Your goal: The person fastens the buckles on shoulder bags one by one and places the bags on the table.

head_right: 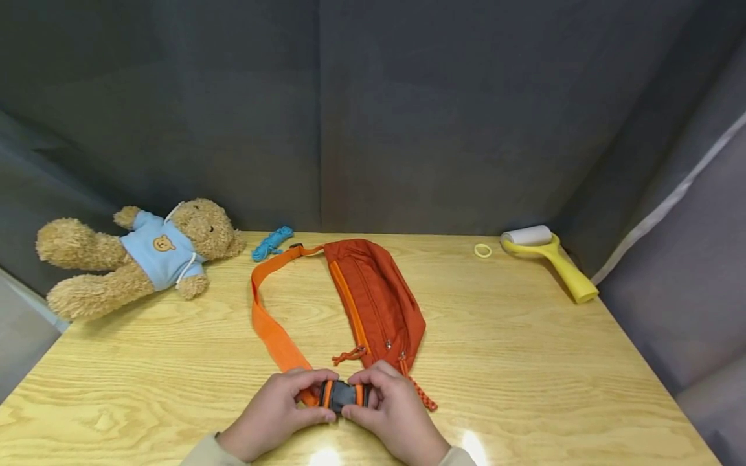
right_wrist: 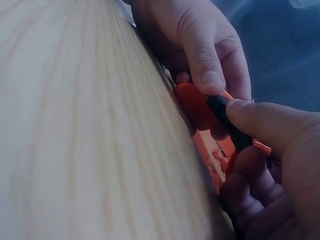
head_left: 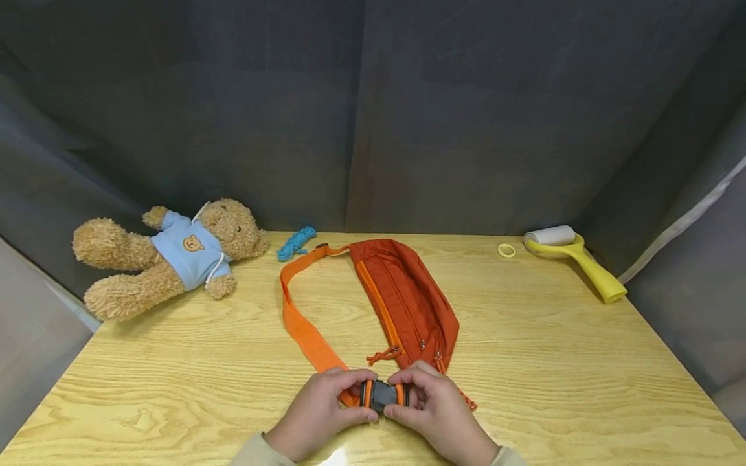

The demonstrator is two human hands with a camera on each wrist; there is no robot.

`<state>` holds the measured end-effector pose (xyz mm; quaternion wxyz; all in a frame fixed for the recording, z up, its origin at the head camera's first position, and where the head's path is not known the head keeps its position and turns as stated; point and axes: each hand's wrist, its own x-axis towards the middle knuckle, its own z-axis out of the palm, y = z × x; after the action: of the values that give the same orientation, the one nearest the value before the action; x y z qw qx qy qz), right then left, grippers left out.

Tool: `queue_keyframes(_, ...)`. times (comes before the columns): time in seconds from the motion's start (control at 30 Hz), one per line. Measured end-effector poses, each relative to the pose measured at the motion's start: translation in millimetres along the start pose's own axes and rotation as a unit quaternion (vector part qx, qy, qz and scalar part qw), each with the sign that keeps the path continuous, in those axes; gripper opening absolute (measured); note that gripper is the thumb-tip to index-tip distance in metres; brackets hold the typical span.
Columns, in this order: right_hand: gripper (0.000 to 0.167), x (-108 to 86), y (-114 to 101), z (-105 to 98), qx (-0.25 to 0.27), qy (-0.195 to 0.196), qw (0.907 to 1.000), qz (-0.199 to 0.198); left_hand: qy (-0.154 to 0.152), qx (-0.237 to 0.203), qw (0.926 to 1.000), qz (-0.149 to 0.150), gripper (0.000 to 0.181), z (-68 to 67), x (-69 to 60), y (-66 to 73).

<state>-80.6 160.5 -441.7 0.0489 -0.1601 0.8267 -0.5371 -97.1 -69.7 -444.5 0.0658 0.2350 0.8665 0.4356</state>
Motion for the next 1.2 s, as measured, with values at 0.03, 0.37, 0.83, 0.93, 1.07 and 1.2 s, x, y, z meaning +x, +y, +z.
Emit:
queue_keyframes(0.03, 0.031, 0.1, 0.2, 0.0, -0.002, 0.000, 1.0000, 0.000, -0.002, 0.002, 1.0000, -0.002, 0.052, 0.1, 0.2, 0.1)
queue_keyframes(0.37, 0.031, 0.0, 0.9, -1.0, -0.006, 0.000, 1.0000, -0.006, -0.002, -0.006, 0.9999, 0.008, 0.054, 0.2, 0.3, 1.3)
queue_keyframes(0.83, 0.032, -0.7, -1.4, -2.7, 0.006, -0.003, 1.0000, 0.004, 0.003, -0.016, 0.9998, 0.009, 0.053, 2.1, 1.4, 2.8)
queue_keyframes(0.93, 0.032, -1.7, -2.3, -3.1, 0.010, -0.002, 0.9999, 0.002, 0.003, -0.018, 0.9998, 0.008, 0.053, 2.7, 1.4, 2.4)
queue_keyframes(1.07, 0.033, -2.4, -2.9, -1.9, 0.007, 0.002, 1.0000, -0.005, -0.003, -0.019, 0.9998, 0.002, 0.052, 2.4, 0.7, 0.8)
queue_keyframes(1.2, 0.033, -1.8, -3.2, 0.5, -0.001, -0.001, 1.0000, -0.001, -0.010, -0.010, 0.9999, 0.004, 0.050, -0.7, -1.1, -1.4)
